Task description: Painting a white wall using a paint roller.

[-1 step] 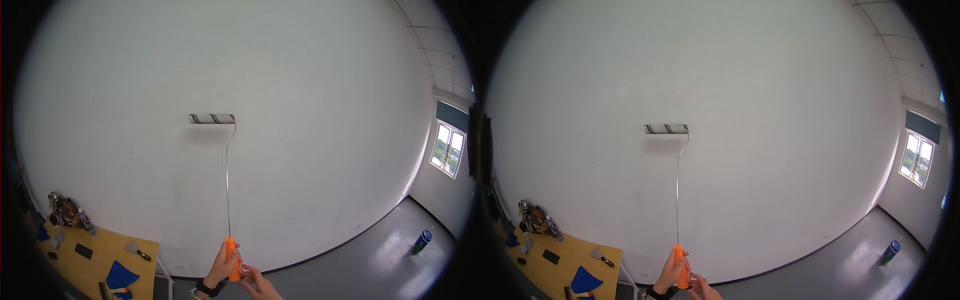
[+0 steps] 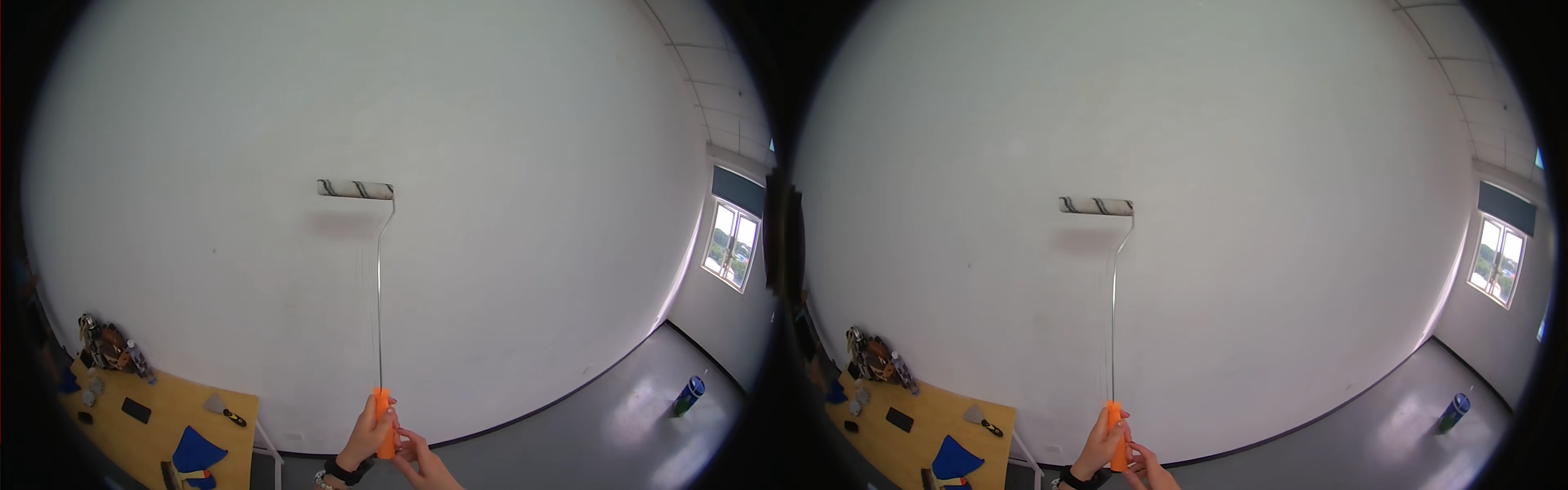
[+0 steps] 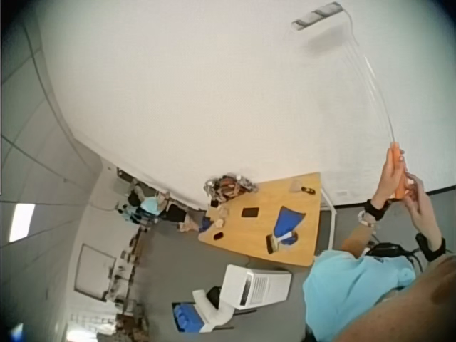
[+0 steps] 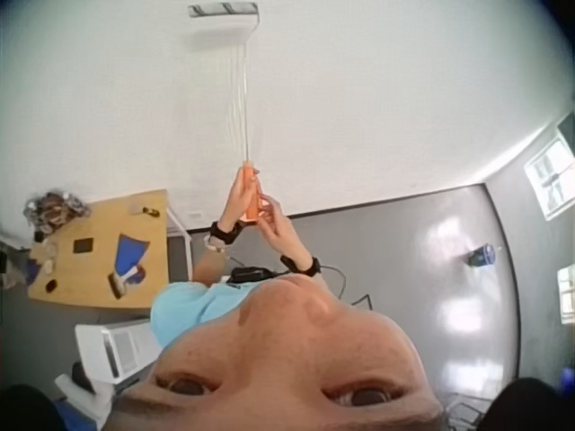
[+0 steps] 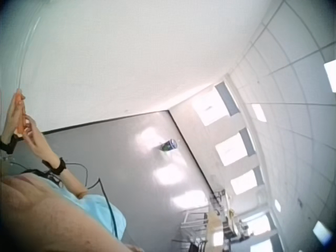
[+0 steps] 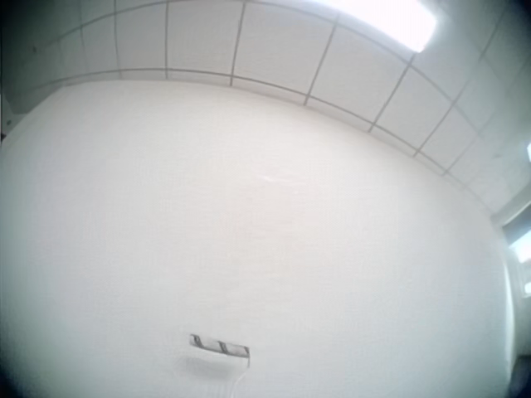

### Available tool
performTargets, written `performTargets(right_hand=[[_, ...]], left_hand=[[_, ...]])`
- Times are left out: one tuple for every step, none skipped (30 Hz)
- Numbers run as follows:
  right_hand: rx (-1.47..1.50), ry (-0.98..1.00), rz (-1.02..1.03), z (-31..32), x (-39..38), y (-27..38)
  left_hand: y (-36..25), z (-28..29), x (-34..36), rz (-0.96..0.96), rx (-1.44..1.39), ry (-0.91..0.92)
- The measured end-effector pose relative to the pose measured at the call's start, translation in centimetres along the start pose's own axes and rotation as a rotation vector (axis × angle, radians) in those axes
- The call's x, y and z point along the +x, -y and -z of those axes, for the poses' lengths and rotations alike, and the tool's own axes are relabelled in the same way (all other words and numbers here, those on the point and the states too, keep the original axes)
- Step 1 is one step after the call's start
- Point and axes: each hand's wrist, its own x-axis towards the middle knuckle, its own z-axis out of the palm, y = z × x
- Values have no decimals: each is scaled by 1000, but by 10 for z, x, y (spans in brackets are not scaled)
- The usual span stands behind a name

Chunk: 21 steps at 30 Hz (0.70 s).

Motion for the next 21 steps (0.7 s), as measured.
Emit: performTargets(right_hand=[[53,24,-108,2,5,0],[107,48,-216,3,11,-2],[104,45,-218,-1,14,-13],[-24,-80,-51,-9,18,-30],[-152,-201,113,-15,22,-35],[-152,-202,107,-17,24,-39],[-142,-230,108,-18,25,-42],[-132,-260,111,-19,29,-44],[-131,-261,109,-18,32,-48],[-36,-288,-39,-15,35,-56],[60,-314,-186,-12,37,-62],[59,-319,-186,-7,38,-70],[-78,-318,-151,-4,38,-78],[-215,-315,-116,0,39,-84],[-216,-323,-116,7,40,-85],[-276,-351,-148,13,42,-85],[-336,-379,-180,20,45,-84],[-299,-369,-227,27,49,-79],[-296,-374,-220,37,56,-79],[-323,-428,-198,48,64,-82],[-349,-488,-177,62,73,-82]], left_hand=[[5,-4,6,-1,-4,1],[12,-7,14,-79,81,-2],[18,-10,22,-155,168,-3],[21,-13,26,-103,126,49],[21,-16,30,-98,123,50],[21,-19,34,-87,109,43],[22,-19,37,-75,96,37],[28,-16,42,-70,96,41],[34,-11,47,-72,233,71],[39,-8,49,-75,369,101],[44,-5,47,-73,370,103],[43,-5,46,-83,373,117],[44,-4,46,-94,377,131],[51,3,46,-135,386,139],[51,7,43,-135,386,146],[49,11,39,-138,364,111],[47,15,34,-142,344,76],[43,19,28,-130,306,9],[48,28,23,-136,311,13],[56,37,17,-115,250,-66],[59,44,17,-93,188,-140]])
